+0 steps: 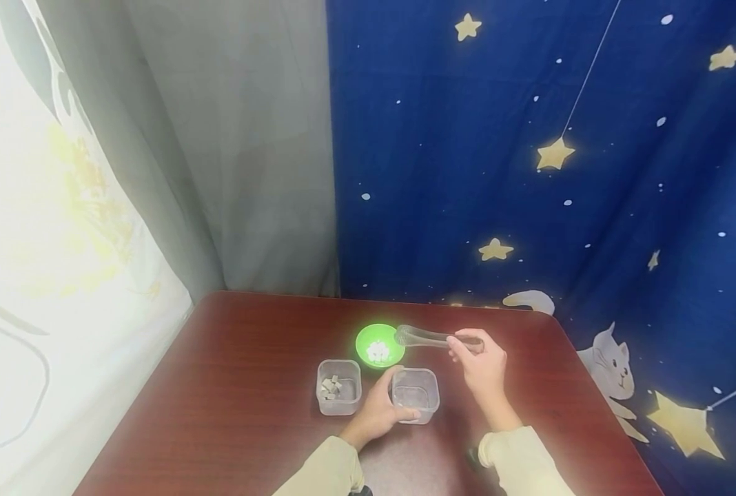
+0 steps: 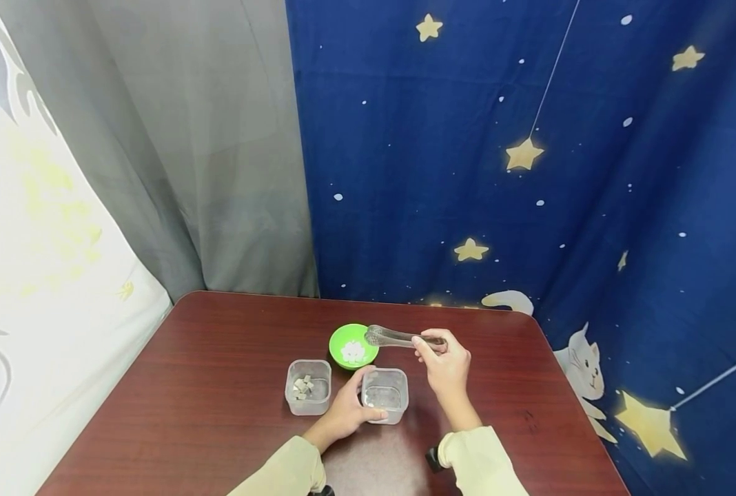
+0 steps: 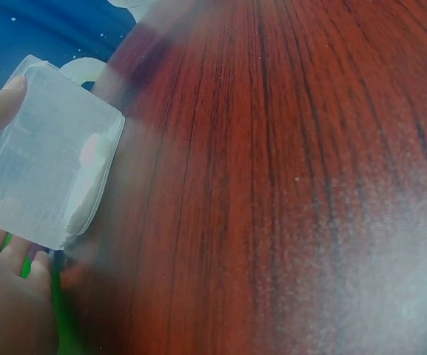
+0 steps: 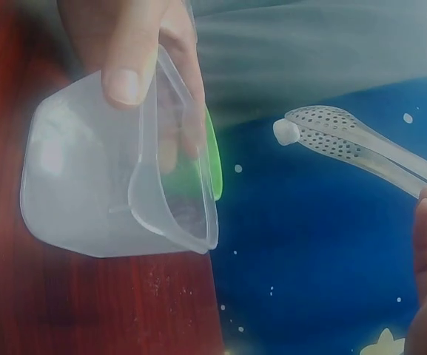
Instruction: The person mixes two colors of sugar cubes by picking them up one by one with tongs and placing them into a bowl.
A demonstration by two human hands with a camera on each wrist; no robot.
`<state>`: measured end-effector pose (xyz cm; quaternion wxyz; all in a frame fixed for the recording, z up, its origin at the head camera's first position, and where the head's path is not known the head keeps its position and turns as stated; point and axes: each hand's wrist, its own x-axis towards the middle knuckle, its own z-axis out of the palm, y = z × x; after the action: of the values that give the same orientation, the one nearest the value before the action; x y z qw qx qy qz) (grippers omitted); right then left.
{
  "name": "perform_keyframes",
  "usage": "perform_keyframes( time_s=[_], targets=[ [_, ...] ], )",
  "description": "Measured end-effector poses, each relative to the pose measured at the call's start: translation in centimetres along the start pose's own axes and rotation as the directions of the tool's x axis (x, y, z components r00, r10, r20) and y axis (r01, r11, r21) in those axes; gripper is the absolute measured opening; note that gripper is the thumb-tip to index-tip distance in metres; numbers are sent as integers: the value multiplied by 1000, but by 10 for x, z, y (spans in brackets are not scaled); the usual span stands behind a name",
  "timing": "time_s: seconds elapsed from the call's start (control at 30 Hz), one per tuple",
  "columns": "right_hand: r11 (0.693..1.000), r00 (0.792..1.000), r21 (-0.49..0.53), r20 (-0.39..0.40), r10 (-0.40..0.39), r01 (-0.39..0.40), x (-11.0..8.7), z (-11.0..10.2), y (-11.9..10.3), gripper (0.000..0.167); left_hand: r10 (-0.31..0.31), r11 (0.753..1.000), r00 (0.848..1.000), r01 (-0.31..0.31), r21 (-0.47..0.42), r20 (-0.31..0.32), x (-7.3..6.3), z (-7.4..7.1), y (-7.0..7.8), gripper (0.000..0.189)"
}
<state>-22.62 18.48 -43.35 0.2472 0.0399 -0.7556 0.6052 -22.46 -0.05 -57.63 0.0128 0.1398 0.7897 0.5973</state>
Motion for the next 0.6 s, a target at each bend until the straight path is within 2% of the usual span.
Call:
perform_keyframes(
  time_s=[0.3, 0.6],
  targets=[
    [999, 1000, 38, 17, 0, -1, 2, 4, 4, 19, -13, 1000, 1000, 13, 10, 0, -1, 0, 1, 96],
    [1000, 1000, 27, 28, 9, -10, 1, 3, 5, 17, -28, 1000, 1000, 28, -2, 0, -1, 0, 3, 96]
  ],
)
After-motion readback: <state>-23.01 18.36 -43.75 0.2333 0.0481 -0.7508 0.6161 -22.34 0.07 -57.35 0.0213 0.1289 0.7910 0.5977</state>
